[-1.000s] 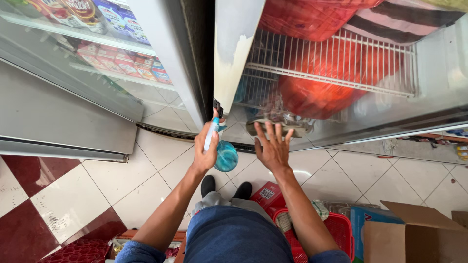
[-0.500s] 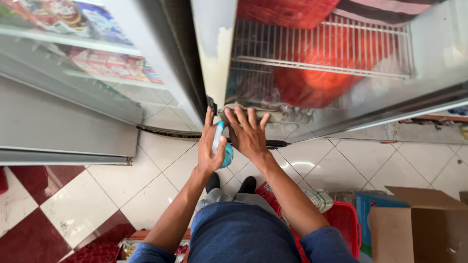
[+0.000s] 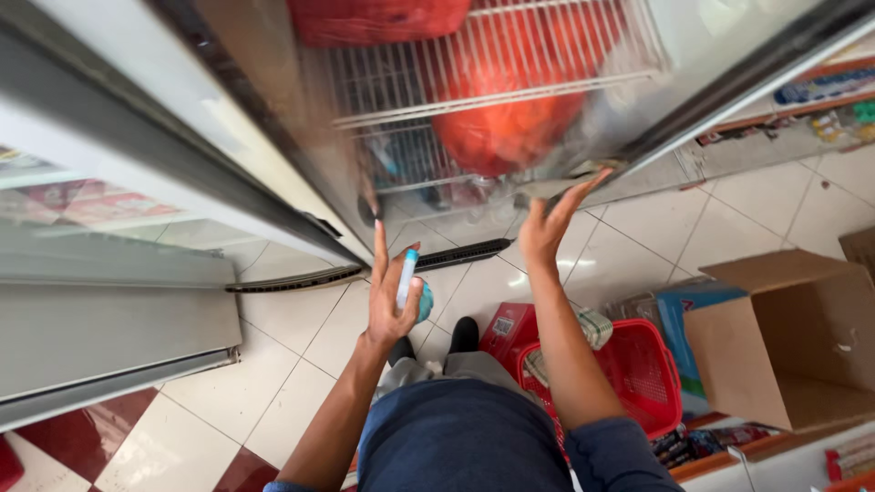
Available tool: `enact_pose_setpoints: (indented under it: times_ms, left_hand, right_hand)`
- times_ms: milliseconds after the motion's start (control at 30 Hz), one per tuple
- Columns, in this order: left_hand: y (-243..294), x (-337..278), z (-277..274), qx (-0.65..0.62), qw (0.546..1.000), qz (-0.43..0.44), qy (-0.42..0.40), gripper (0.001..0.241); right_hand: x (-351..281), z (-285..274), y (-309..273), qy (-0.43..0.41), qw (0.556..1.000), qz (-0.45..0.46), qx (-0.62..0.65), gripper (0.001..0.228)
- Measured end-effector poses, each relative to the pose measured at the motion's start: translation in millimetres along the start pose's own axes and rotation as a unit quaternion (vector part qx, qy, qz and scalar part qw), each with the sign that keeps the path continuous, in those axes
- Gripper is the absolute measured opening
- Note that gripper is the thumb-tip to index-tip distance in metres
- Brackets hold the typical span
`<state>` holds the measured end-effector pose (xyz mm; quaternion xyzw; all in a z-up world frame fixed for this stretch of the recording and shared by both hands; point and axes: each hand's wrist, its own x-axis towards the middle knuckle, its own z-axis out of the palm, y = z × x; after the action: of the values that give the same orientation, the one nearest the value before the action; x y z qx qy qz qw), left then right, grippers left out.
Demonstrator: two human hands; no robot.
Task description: The person cleans the glass doors of refrigerated display cases using a spray bottle and a cloth.
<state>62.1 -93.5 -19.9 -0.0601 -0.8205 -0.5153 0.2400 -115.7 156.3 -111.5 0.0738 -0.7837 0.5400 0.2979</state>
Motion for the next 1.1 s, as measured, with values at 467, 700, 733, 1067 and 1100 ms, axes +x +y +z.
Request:
enact_pose_setpoints:
  times_ms: [467, 700, 733, 1067, 1100]
  left_hand:
    - [15.9, 16.1, 34.9, -0.013, 0.999, 0.02, -0.046, 0.049]
    - [21.2, 24.8, 60.0, -0.002, 0.997, 0.036, -0.073, 0.048]
    - [21.2, 25.5, 62.9, 0.009, 0.995, 0.061, -0.075, 0.046]
    - [25.3, 24.3, 82.4, -0.022, 0.995, 0.05, -0.084, 0.042]
    - [24.9, 25.6, 83.5, -0.015, 0.995, 0.048, -0.084, 0.042]
  right_hand:
    - [-24.0, 10.8, -131.2, -0.179, 0.974, -0.031, 0.136, 0.107]
    - [51.6, -32.9, -80.1, -0.103, 0.986, -0.132, 0.008, 0.1]
    - [53.8, -37.7, -67.6, -0.102, 0.986, -0.13, 0.009, 0.1]
    - [5.5, -33.8, -26.8, -0.065, 0.929, 0.108, 0.347, 0.109]
    - [2.7, -30.2, -33.8, -0.077, 0.934, 0.1, 0.335, 0.107]
